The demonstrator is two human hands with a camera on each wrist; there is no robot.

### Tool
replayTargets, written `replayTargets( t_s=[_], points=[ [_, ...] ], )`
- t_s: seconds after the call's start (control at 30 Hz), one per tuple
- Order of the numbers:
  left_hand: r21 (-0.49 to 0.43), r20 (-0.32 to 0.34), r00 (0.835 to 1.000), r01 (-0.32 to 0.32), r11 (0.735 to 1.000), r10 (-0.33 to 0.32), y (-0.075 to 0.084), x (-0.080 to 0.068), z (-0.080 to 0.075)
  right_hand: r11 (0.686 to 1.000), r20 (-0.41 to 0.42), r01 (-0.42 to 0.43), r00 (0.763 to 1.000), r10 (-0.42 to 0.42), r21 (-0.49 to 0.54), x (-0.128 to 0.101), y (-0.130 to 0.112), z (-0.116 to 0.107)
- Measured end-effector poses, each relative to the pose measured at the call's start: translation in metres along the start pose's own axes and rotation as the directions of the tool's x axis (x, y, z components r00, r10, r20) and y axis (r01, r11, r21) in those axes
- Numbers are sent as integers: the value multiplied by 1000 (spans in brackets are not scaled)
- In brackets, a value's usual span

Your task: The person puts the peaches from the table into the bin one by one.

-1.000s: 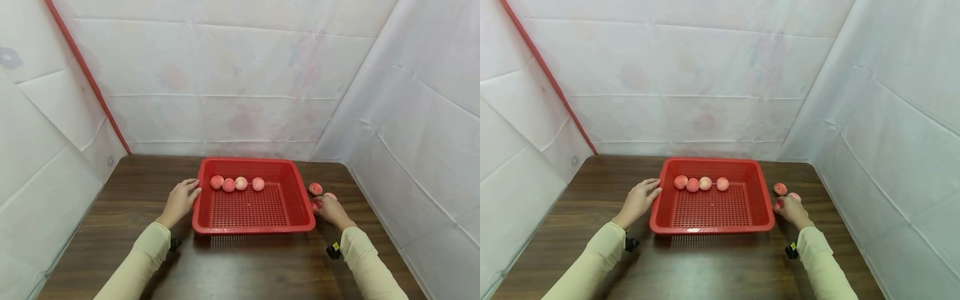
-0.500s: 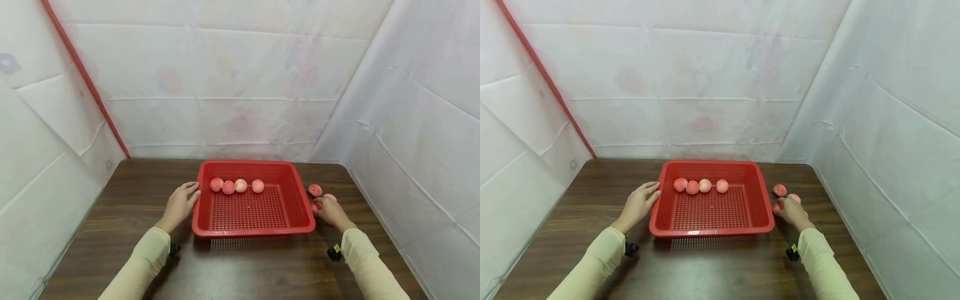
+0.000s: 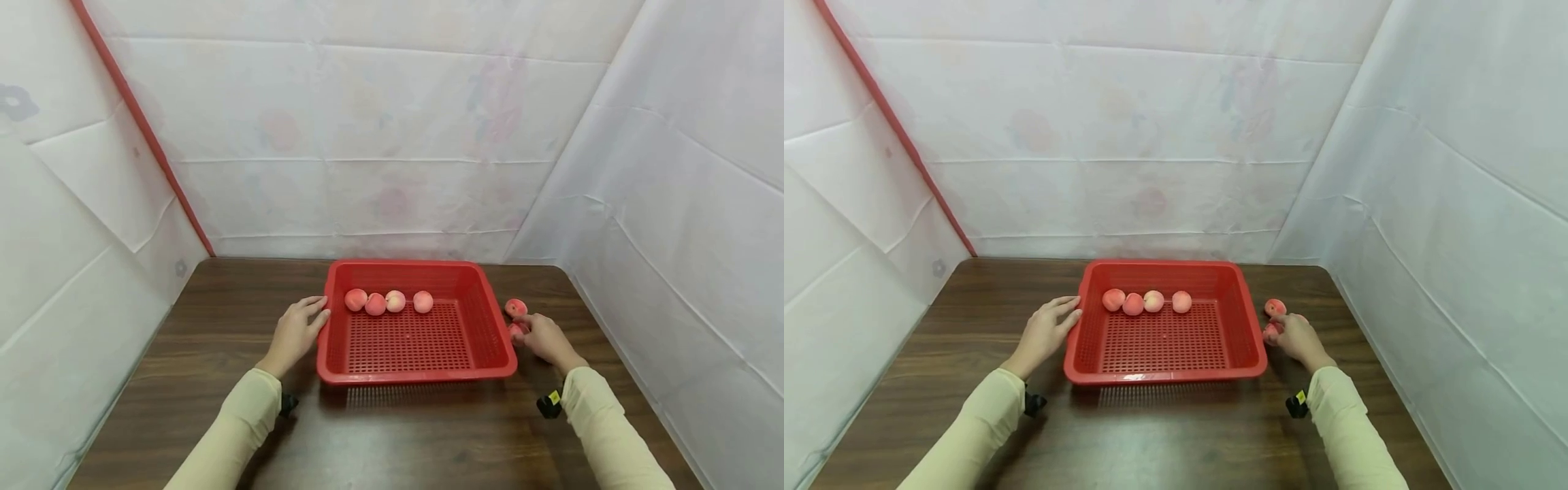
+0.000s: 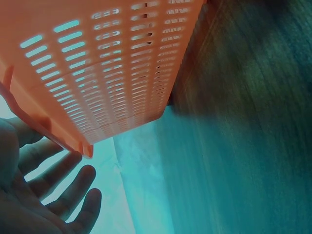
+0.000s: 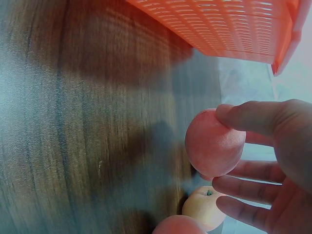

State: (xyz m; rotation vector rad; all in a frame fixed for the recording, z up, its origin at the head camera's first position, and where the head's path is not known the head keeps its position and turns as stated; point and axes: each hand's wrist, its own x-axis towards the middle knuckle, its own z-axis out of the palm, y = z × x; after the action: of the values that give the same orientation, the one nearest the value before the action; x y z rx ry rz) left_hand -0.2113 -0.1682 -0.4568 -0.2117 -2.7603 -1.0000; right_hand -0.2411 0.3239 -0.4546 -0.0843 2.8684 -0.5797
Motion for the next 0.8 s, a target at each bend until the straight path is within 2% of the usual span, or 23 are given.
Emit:
replayTargets(
  t_s=[0.17,0.53,0.8],
  points=[
    [1,-3,1000,-18,1000,18,1,0,0,1000,8,-24,1000,24,17,-3,1,-4],
    [-2,-14,1000,-6,1000,6,-2,-2,1,998,-62,59,996,-59,-7,1,1,-19],
    [-3,-7,1000,-2,1000,2,-1,0,1,999,-47,45,998,-45,3,3,2,-26]
  ],
)
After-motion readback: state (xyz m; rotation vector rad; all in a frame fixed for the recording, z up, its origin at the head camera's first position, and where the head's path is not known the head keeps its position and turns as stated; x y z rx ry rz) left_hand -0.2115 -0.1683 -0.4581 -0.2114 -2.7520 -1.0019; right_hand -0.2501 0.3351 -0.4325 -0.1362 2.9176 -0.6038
